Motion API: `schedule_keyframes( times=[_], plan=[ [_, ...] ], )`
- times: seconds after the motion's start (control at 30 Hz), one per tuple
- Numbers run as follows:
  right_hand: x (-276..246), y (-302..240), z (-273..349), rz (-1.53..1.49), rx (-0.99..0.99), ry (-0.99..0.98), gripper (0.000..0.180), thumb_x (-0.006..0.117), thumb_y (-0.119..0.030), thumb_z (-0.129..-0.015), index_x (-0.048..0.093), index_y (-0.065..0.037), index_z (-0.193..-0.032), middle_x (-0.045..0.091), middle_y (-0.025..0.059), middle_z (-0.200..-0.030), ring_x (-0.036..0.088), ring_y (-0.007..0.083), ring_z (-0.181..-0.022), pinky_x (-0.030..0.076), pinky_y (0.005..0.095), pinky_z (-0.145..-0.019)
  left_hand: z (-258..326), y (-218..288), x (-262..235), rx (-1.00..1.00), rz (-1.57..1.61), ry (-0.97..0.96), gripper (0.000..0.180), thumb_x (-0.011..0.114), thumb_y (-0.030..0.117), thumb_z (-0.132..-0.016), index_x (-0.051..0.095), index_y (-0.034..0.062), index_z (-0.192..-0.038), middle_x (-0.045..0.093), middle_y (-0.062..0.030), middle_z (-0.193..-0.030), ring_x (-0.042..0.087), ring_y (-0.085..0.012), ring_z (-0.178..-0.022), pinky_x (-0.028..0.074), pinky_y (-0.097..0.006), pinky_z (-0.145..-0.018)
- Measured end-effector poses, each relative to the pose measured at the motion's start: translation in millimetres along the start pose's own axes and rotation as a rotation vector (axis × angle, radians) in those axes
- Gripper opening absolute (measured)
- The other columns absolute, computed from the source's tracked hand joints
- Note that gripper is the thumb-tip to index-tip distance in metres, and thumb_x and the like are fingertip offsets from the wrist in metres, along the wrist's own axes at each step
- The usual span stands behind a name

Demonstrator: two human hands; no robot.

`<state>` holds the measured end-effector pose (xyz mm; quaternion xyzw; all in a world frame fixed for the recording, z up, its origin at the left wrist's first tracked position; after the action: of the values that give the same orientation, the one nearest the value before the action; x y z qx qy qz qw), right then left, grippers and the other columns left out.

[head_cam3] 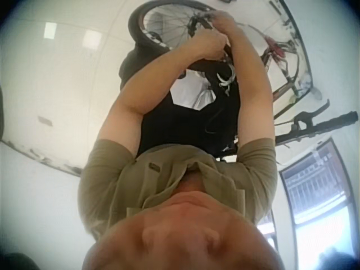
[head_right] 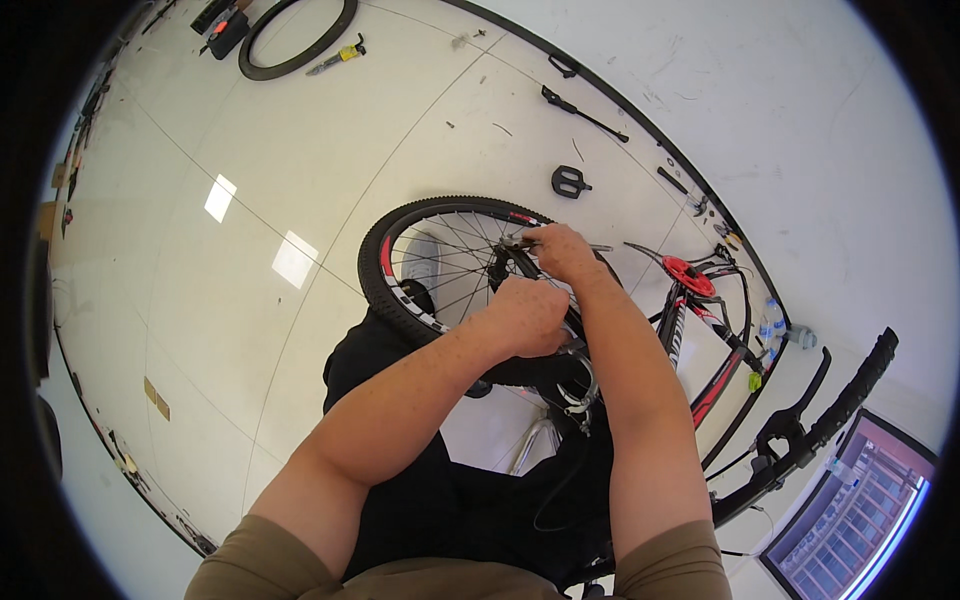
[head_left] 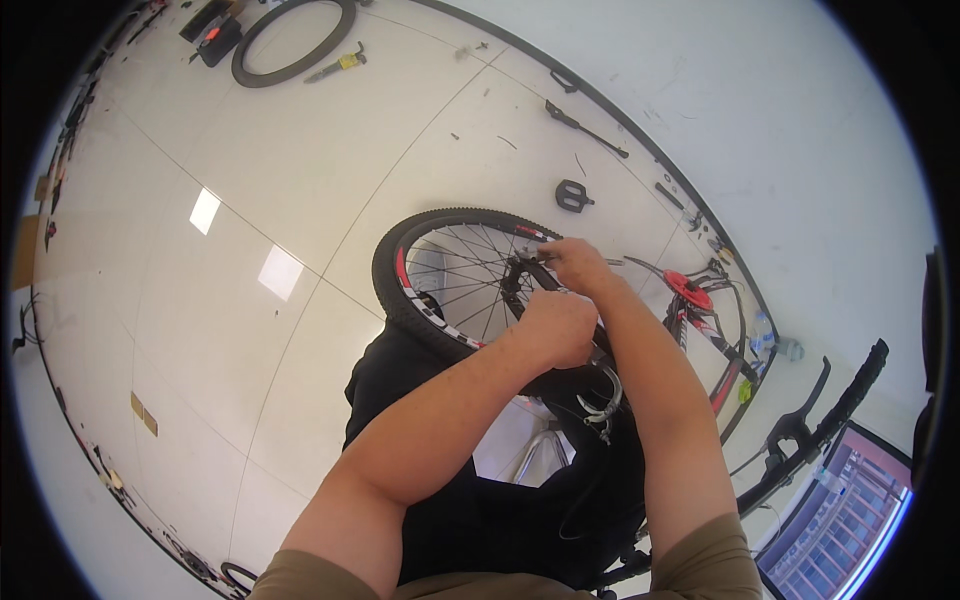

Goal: The person works on a bicycle, using a wrench to tighten the front wheel axle nuts and then removing the rear tire from the rim. The person handles the wheel, tire, and wrench while seated on the floor.

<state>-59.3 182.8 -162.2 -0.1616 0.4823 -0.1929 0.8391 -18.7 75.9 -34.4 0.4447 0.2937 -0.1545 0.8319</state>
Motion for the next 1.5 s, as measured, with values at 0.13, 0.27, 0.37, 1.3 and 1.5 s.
schedule_keyframes(
  times=[0.13,0.27,0.37,1.3,1.5],
  plan=[
    [2,0,-1,0.042,-0.051,0.061,0.028,0.059,-0.014,-0.086,0.070,-0.017,-0.111,0.070,0.0201,-0.096,0.065,0.0396,-0.093,0.053,0.0479,-0.083,0,0,-5,-0.014,0.023,0.037,0.018,0.066,0.017,-0.076,0.074,0.0053,-0.087,0.073,-0.0155,-0.090,0.072,-0.0306,-0.088,0.055,-0.043,-0.074],
    [-3,2,6,0.120,0.037,0.106,0.028,0.060,-0.017,-0.086,0.071,-0.017,-0.112,0.070,0.0185,-0.100,0.065,0.0376,-0.098,0.052,0.0472,-0.086,2,0,-7,-0.009,0.034,0.042,0.019,0.067,0.017,-0.076,0.074,0.0049,-0.087,0.074,-0.0159,-0.090,0.072,-0.0311,-0.087,0.055,-0.042,-0.075],
    [0,9,5,0.104,0.042,0.067,0.028,0.063,-0.021,-0.086,0.072,-0.018,-0.112,0.070,0.0162,-0.101,0.064,0.0356,-0.101,0.051,0.0471,-0.088,1,2,-9,-0.016,0.031,0.019,0.019,0.066,0.018,-0.077,0.075,0.0045,-0.088,0.074,-0.0162,-0.090,0.072,-0.0313,-0.086,0.056,-0.042,-0.075],
    [4,-5,-1,0.286,0.091,-0.031,0.021,0.061,-0.018,-0.086,0.070,-0.012,-0.105,0.070,0.0135,-0.100,0.066,0.0331,-0.101,0.051,0.0449,-0.087,-7,-6,-4,-0.053,0.068,0.040,0.029,0.068,0.028,-0.081,0.071,0.0000,-0.084,0.072,-0.0188,-0.087,0.070,-0.0344,-0.084,0.056,-0.044,-0.076],
    [12,8,-2,0.215,-0.060,0.077,0.022,0.059,-0.011,-0.086,0.066,-0.009,-0.107,0.069,0.0174,-0.096,0.064,0.0377,-0.098,0.050,0.0493,-0.084,-9,-6,-3,-0.052,0.080,0.023,0.027,0.067,0.027,-0.080,0.071,0.0004,-0.083,0.071,-0.0188,-0.085,0.070,-0.0346,-0.084,0.055,-0.044,-0.076]
  ],
)
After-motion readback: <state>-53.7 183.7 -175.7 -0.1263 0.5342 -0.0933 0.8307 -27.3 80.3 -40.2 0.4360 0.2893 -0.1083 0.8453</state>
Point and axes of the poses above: each hand's wrist, its own z-axis away from the middle knuckle, its own x-axis out of the palm, y = z × x, the point moved 6 cm from there along -z, towards the middle knuckle
